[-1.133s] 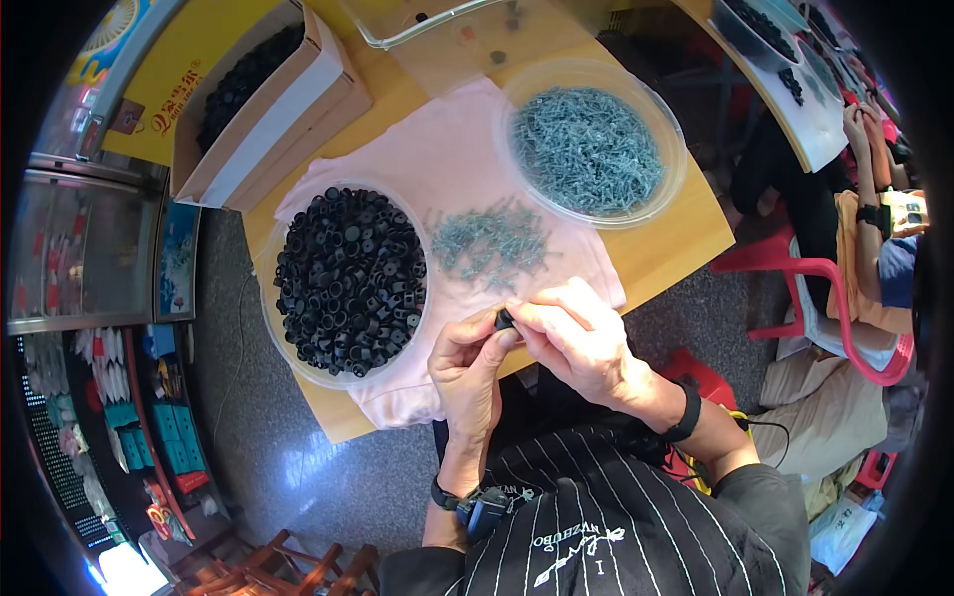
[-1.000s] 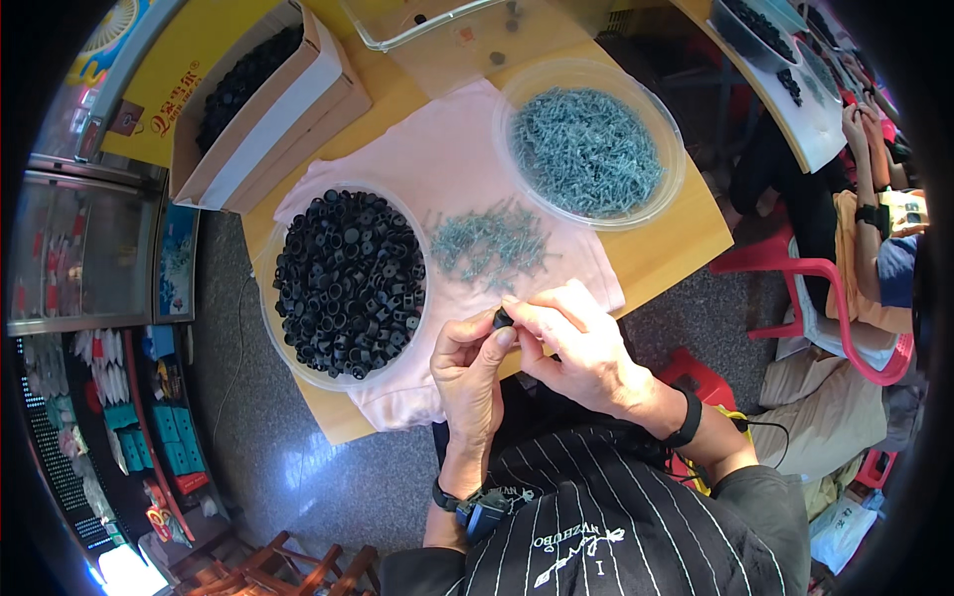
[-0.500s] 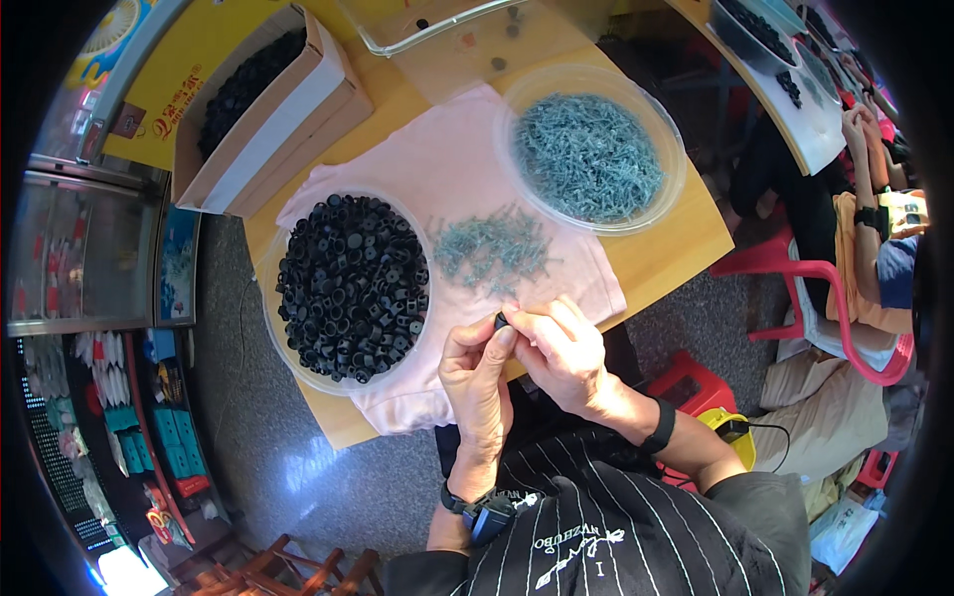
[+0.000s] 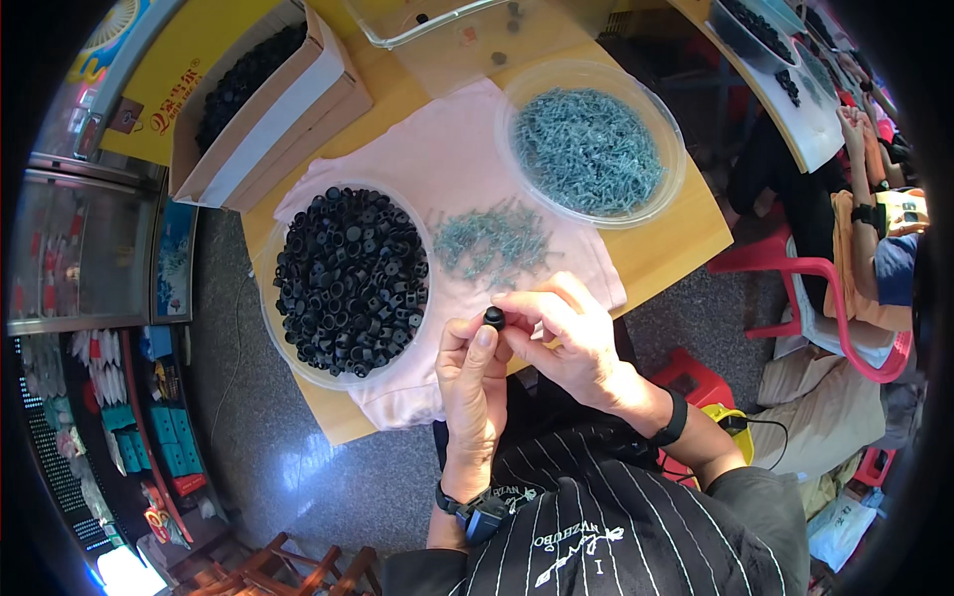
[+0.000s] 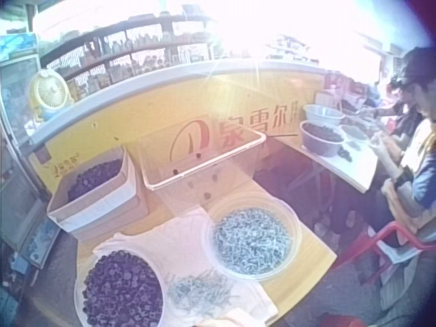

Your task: Manually assembling small black plastic components by hand in a manufacturing setting.

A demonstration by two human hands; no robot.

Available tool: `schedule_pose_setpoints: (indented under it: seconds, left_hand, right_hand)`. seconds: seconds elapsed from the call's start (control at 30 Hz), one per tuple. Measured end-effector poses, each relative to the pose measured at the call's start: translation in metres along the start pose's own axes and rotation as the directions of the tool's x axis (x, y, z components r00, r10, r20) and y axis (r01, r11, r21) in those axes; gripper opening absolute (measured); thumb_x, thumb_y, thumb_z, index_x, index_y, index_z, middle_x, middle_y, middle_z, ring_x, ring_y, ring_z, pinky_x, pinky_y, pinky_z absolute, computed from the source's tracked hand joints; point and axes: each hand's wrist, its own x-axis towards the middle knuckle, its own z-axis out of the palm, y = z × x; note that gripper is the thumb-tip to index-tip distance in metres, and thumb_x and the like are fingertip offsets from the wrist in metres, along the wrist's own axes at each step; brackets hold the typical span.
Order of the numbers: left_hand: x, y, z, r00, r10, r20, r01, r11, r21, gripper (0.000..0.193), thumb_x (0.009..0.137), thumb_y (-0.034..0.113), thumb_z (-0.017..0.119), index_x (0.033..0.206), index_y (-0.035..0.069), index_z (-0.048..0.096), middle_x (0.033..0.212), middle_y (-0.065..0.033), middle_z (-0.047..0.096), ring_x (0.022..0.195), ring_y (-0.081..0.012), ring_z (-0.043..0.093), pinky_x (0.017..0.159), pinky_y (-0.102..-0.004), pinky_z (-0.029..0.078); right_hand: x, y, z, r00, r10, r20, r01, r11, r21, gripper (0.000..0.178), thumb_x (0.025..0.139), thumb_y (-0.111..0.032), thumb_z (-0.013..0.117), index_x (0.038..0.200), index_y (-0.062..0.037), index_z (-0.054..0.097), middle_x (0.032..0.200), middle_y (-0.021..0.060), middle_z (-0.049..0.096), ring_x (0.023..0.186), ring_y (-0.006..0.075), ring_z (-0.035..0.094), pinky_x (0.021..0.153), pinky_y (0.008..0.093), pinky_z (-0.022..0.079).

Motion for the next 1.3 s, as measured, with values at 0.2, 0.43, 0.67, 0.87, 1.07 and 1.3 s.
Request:
schedule_pose_setpoints:
  seconds: [0.2,0.43,0.67,0.87,1.07,1.3]
  left_hand:
    - [-0.003,0.014,0.007,0.998,-0.050,0.040,0.052,0.997,-0.052,0.017,0.100,0.016,0.050,0.108,0.003,0.058,0.111,-0.0145,0.066,0.104,-0.0223,0.064,0.094,-0.0357,0.050]
    - [-0.008,0.032,0.018,0.994,0.109,0.028,-0.113,0.958,0.265,0.028,0.103,0.018,0.042,0.114,-0.004,0.056,0.109,-0.0189,0.066,0.097,-0.0245,0.066,0.089,-0.0365,0.052]
    - [0.001,0.079,-0.020,0.829,0.557,0.056,-0.267,0.306,0.914,0.015,0.094,0.006,0.059,0.106,-0.001,0.065,0.099,-0.0074,0.065,0.081,-0.0105,0.059,0.071,-0.0240,0.050]
    - [0.032,0.096,-0.007,0.821,0.509,0.258,-0.227,-0.124,0.966,0.017,0.082,0.004,0.070,0.099,0.003,0.069,0.096,-0.0074,0.062,0.088,-0.0214,0.055,0.072,-0.0323,0.048]
    - [0.053,0.092,-0.004,0.791,0.480,0.380,-0.191,-0.396,0.898,0.020,0.077,0.006,0.072,0.097,0.005,0.066,0.097,-0.0073,0.055,0.089,-0.0252,0.053,0.077,-0.0361,0.047]
    - [0.059,0.093,-0.006,0.803,0.387,0.452,-0.238,-0.488,0.840,0.021,0.075,0.004,0.071,0.096,0.007,0.068,0.094,-0.0053,0.058,0.087,-0.0233,0.054,0.079,-0.0355,0.045]
  right_hand:
    - [0.010,-0.007,-0.004,0.997,0.054,0.051,-0.060,0.989,0.137,0.032,0.074,0.000,0.075,0.105,-0.0061,0.068,0.078,0.0012,0.056,0.065,0.0095,0.052,0.055,0.0226,0.045]
    - [0.035,-0.007,-0.019,0.985,0.152,0.082,-0.163,0.974,0.158,0.025,0.078,-0.009,0.075,0.103,-0.0058,0.070,0.075,0.0003,0.052,0.061,0.0073,0.048,0.056,0.0224,0.042]
    - [0.181,0.013,-0.060,0.940,-0.075,-0.332,0.050,0.995,-0.083,0.027,0.085,-0.016,0.070,0.106,-0.0011,0.066,0.086,0.0035,0.067,0.073,0.0087,0.057,0.068,0.0241,0.046]
    - [0.266,0.067,-0.072,0.905,-0.150,-0.397,-0.087,0.849,-0.521,0.035,0.080,-0.026,0.071,0.107,-0.0030,0.068,0.095,0.0126,0.067,0.088,0.0248,0.063,0.079,0.0361,0.049]
    - [0.234,0.022,-0.053,0.896,-0.208,-0.393,0.000,0.884,-0.467,0.030,0.082,-0.023,0.069,0.102,-0.0014,0.067,0.097,0.0116,0.065,0.090,0.0233,0.062,0.079,0.0348,0.049]
    - [0.134,0.006,-0.027,0.998,-0.064,0.029,0.067,0.991,-0.112,0.025,0.084,-0.007,0.064,0.109,-0.0071,0.065,0.086,0.0060,0.060,0.067,0.0146,0.052,0.063,0.0266,0.046]
